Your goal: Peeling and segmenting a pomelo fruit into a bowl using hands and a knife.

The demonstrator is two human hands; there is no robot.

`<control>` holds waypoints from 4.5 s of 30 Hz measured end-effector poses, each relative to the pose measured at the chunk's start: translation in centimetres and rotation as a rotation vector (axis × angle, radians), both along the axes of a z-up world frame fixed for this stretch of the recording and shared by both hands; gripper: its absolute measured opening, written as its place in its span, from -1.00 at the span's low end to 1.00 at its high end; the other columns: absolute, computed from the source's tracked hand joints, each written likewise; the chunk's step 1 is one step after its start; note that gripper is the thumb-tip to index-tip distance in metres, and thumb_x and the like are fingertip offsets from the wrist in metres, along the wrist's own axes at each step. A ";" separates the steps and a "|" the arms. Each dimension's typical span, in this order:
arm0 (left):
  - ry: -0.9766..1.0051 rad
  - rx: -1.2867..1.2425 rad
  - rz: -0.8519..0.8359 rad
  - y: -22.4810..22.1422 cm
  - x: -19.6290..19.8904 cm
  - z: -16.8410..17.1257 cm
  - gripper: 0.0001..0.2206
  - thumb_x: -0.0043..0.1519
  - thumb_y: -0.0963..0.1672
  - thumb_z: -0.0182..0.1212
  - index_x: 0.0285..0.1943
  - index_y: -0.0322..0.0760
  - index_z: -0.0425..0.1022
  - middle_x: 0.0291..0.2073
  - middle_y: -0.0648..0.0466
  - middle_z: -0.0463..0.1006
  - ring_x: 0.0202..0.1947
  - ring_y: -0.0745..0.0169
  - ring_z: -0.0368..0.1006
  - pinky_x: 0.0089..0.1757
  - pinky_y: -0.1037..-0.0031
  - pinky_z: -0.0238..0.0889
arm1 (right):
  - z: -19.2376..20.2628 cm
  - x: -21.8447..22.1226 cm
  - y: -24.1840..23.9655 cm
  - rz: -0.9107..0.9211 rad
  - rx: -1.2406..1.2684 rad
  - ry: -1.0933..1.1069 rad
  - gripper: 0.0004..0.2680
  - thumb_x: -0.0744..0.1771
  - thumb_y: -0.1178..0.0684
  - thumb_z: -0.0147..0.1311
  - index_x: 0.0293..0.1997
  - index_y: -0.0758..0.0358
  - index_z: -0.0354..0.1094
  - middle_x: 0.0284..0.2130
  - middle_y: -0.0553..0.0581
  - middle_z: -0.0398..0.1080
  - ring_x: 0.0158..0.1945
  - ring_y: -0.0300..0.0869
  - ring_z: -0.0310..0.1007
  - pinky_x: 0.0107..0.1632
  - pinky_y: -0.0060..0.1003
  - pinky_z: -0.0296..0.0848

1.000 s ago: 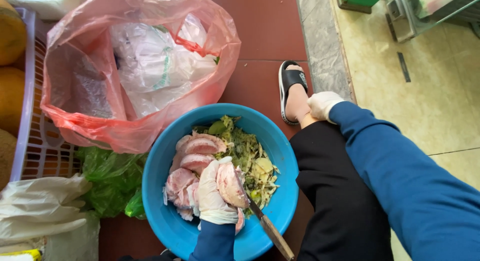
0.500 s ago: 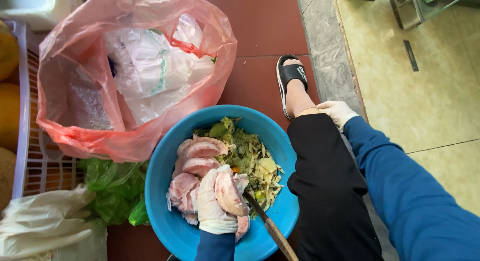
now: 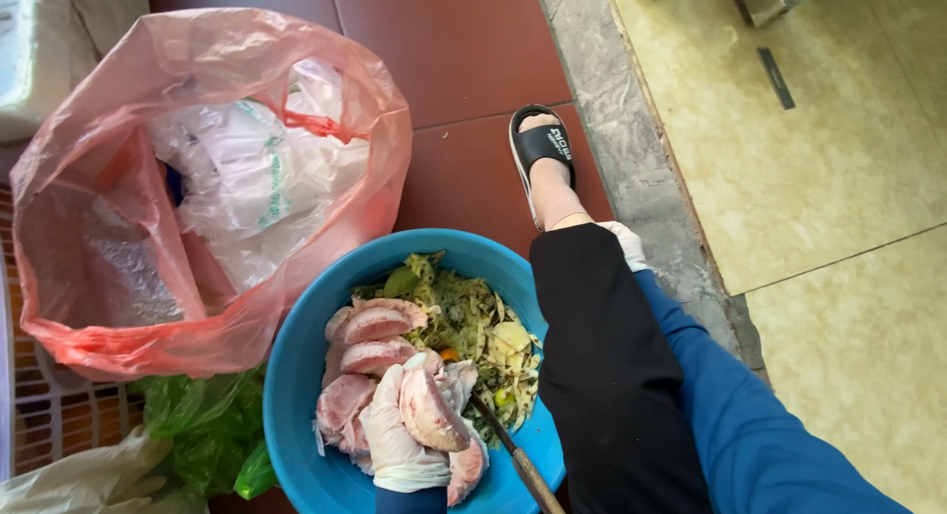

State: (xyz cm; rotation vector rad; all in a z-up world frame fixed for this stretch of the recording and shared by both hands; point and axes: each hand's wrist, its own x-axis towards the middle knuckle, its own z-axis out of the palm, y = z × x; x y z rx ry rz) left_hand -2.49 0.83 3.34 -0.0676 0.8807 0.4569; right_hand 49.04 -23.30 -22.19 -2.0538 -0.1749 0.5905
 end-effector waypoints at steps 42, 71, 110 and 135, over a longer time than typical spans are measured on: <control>-0.072 0.093 0.214 0.2 -2.0 6.5 -0.73 0.31 -0.07 0.11 -0.02 -0.38 0.54 -0.35 -0.06 0.58 -0.44 0.06 0.48 -0.38 0.30 0.44 | 21.4 -3.7 11.5 0.300 -0.273 0.016 -0.88 0.11 0.27 0.23 -0.41 0.26 0.53 -0.69 0.26 0.36 -0.57 -0.06 0.42 -0.51 -0.26 0.44; -0.053 0.346 -0.122 0.0 -2.4 3.5 -0.58 0.40 0.00 -0.14 0.30 -0.28 0.42 0.14 -0.08 0.58 0.29 0.30 0.38 0.31 0.62 0.05 | 28.2 -5.2 12.7 0.875 -1.290 -0.419 -0.61 0.20 -0.25 0.23 0.14 -0.20 0.55 0.09 0.04 0.57 0.23 -0.05 0.50 0.24 -0.12 0.46; 0.319 0.691 0.336 -6.3 -6.3 15.5 -0.76 0.19 -0.15 0.41 0.03 -0.22 0.60 -0.11 -0.09 0.64 -0.18 0.30 0.52 -0.20 0.49 0.54 | 45.3 -49.0 11.0 0.515 0.391 0.125 -0.62 0.27 0.22 0.17 0.24 0.14 0.45 0.02 0.20 0.55 0.01 -0.26 0.50 -0.02 -0.35 0.59; 0.722 0.576 -0.094 -3.2 -3.0 5.5 -0.71 0.02 0.06 0.49 -0.11 0.11 0.66 -0.22 0.15 0.69 -0.10 0.30 0.59 -0.02 0.40 0.46 | 42.2 -45.3 14.4 0.718 0.197 0.115 -0.49 0.16 0.31 0.16 0.21 -0.10 0.53 -0.04 -0.07 0.51 -0.12 -0.35 0.42 -0.10 -0.43 0.53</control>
